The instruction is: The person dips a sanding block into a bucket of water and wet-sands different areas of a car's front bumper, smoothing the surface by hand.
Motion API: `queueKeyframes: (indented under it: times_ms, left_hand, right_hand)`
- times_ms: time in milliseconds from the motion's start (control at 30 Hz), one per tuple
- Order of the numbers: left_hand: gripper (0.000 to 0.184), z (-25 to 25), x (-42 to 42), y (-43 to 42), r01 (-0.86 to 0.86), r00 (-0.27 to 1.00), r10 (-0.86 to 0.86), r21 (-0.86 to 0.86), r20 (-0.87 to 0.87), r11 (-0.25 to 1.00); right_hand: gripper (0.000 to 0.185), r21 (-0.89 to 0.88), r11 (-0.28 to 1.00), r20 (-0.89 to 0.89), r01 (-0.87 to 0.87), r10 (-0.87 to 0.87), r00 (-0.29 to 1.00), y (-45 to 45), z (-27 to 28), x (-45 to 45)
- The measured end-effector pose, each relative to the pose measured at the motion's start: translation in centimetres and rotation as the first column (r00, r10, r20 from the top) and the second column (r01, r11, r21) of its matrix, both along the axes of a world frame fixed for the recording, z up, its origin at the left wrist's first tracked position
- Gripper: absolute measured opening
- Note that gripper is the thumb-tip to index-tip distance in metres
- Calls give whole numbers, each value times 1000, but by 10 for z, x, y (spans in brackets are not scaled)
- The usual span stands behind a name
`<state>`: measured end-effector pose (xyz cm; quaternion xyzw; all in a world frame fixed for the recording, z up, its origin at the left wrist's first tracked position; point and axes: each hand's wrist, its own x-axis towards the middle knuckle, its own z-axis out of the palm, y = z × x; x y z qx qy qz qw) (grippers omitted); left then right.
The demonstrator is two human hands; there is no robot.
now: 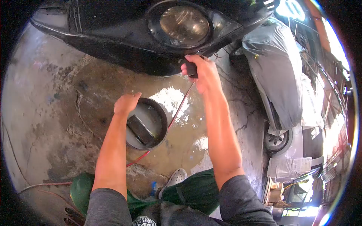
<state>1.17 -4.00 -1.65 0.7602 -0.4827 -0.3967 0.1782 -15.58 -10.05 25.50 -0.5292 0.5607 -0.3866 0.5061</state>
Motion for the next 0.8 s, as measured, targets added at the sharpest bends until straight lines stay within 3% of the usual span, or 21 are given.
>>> queueKeyframes:
  times_ms: [67, 167, 267, 333, 500, 600, 700, 800]
  left_hand:
    - [67, -16, 1, -6, 23, 1000, -23, -36, 4, 999]
    - [67, 10, 0, 0, -29, 1000, 29, -1, 2, 1000]
    - [67, -19, 1, -6, 38, 999, -40, -68, -28, 997]
    - [67, 5, 3, 1, -2, 999, 2, 7, -48, 1000]
    - [68, 31, 1, 7, -16, 999, 19, 84, -39, 996]
    - [69, 31, 2, 5, -32, 999, 35, 71, -35, 997]
    - [69, 22, 1, 2, -24, 999, 26, 66, -26, 998]
    - [69, 21, 2, 3, -12, 1000, 13, 63, -15, 998]
  right_hand:
    - [19, 2, 1000, -10, 28, -28, 1000, -1, 3, -3]
    - [19, -8, 994, -12, 112, -112, 994, 7, -4, 7]
    - [19, -36, 998, 13, 46, -45, 999, 1, -8, 2]
    - [16, -1, 990, 51, 144, -144, 988, -15, -4, -7]
    - [16, 11, 1000, 58, 12, -13, 998, 1, -4, -5]
    - [18, -74, 992, 81, 100, -94, 992, -26, -1, -20]
    - [20, -53, 999, 36, -13, 15, 999, -12, -9, -17]
    - [19, -178, 981, 25, -71, 77, 997, -32, -1, -31]
